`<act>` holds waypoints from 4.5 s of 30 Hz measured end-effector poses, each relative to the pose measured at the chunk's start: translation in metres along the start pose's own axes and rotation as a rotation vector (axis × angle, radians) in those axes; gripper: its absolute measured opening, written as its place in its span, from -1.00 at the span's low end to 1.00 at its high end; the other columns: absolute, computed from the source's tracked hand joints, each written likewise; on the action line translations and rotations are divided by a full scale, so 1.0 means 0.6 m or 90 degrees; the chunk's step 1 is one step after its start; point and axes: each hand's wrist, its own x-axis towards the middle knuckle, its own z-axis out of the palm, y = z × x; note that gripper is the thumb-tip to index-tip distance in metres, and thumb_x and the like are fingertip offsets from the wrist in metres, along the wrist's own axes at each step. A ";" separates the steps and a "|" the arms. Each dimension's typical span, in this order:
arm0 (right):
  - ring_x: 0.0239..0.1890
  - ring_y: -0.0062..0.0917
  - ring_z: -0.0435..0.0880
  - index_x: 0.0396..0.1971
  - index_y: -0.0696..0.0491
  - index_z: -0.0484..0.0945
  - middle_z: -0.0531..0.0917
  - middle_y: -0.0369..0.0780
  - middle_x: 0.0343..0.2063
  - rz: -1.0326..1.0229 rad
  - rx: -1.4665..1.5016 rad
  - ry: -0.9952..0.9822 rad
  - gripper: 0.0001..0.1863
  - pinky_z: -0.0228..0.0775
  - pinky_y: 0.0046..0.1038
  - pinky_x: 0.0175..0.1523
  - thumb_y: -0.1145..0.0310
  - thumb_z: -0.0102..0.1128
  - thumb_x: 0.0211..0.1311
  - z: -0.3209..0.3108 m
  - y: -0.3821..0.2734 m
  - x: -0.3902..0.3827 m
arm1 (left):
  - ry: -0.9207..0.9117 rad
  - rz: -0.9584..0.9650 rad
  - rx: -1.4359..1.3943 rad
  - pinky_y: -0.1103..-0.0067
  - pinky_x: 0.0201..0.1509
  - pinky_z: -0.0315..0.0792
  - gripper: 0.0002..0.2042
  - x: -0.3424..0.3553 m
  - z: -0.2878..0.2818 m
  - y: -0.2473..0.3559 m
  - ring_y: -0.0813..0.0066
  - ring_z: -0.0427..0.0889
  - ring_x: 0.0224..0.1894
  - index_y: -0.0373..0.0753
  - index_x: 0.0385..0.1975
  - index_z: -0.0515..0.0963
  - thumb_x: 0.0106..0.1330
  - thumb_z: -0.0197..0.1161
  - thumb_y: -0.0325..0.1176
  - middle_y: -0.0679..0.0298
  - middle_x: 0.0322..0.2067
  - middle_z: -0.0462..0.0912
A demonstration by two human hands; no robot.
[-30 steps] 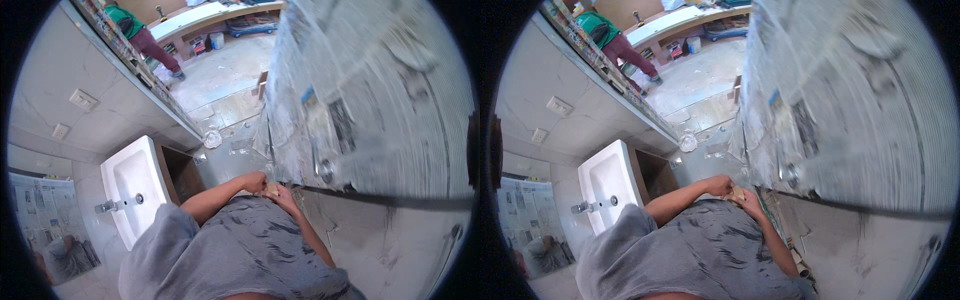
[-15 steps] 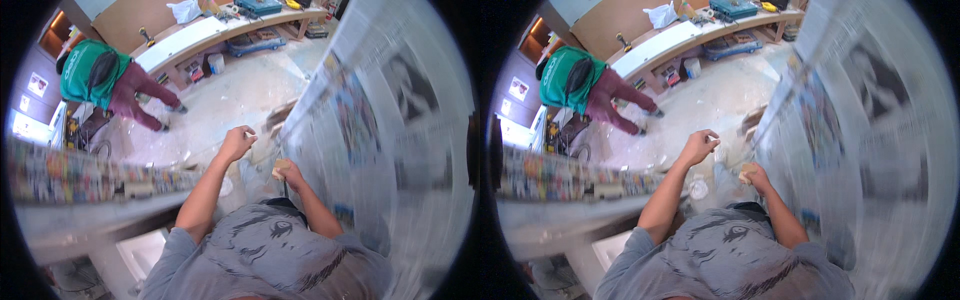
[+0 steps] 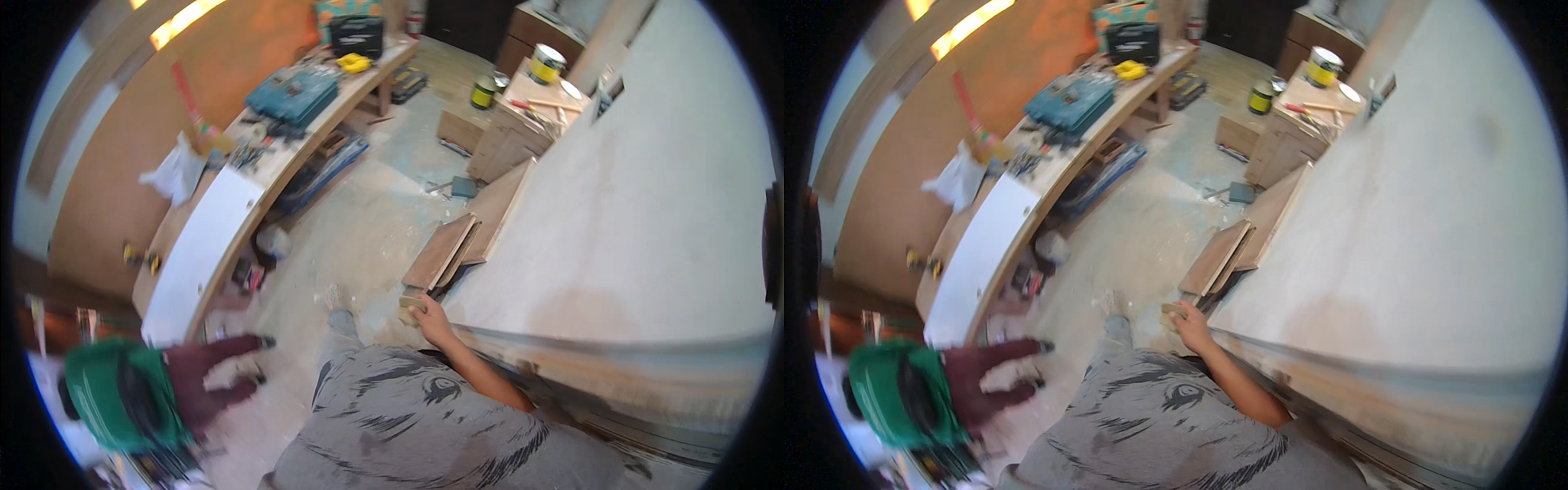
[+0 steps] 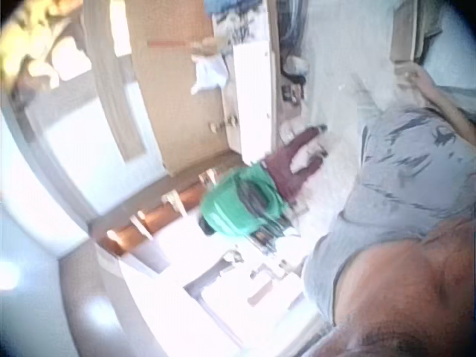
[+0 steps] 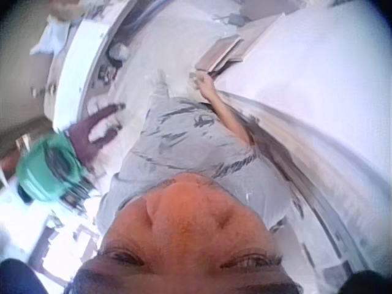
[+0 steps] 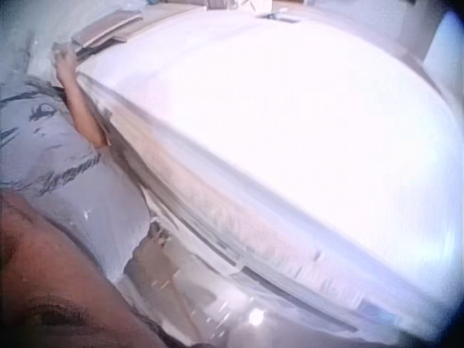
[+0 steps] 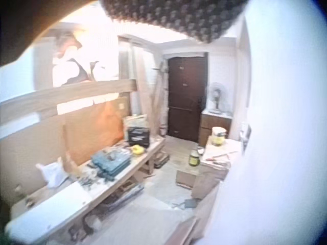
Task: The person opens a yellow paint can using a putty knife and stirs the contents with a wooden stick. They then pour the mixed paint into a smaller container and place the can down. The person also handles a paint roller and moves around a cluttered workshop.
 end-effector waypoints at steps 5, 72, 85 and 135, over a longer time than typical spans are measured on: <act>-0.23 -0.53 0.63 -0.02 0.19 0.55 0.68 -0.20 -0.26 0.112 0.055 0.234 -0.72 0.47 -0.46 -0.11 0.42 0.23 0.33 0.005 -0.004 0.199 | -0.030 0.074 0.212 0.30 0.07 0.50 -0.74 0.234 -0.424 0.191 0.15 0.61 0.05 -0.10 -0.29 0.72 0.26 0.19 -0.11 0.13 -0.05 0.69; -0.38 -0.58 0.64 -0.12 0.19 0.64 0.69 -0.24 -0.31 0.049 0.681 1.434 -0.78 0.53 -0.53 -0.29 0.60 0.18 0.25 -1.245 -0.267 1.805 | -0.392 0.516 0.435 0.79 -0.60 0.08 -0.50 0.509 -1.477 3.335 0.83 0.23 -0.65 -0.21 0.36 0.28 0.45 0.19 -0.37 0.34 -0.42 0.68; -0.46 -0.64 0.56 -0.15 0.30 0.64 0.67 -0.24 -0.41 0.363 0.468 1.435 -0.79 0.40 -0.55 -0.36 0.57 0.20 0.26 -1.335 -0.451 1.785 | -0.530 0.488 0.639 0.75 -0.60 0.11 -0.51 0.565 -1.370 3.706 0.79 0.23 -0.65 -0.21 0.36 0.27 0.45 0.15 -0.41 0.34 -0.41 0.69; -0.24 -0.12 0.76 -0.43 0.08 0.76 0.74 0.02 -0.37 0.737 0.537 1.575 -0.78 0.58 -0.25 -0.05 0.32 0.23 -0.06 -1.179 -0.163 1.995 | -0.245 0.599 1.124 0.60 -0.47 0.35 -0.54 0.726 -1.542 3.912 0.60 0.44 -0.56 -0.25 0.28 0.39 0.36 0.13 -0.52 0.24 -0.37 0.71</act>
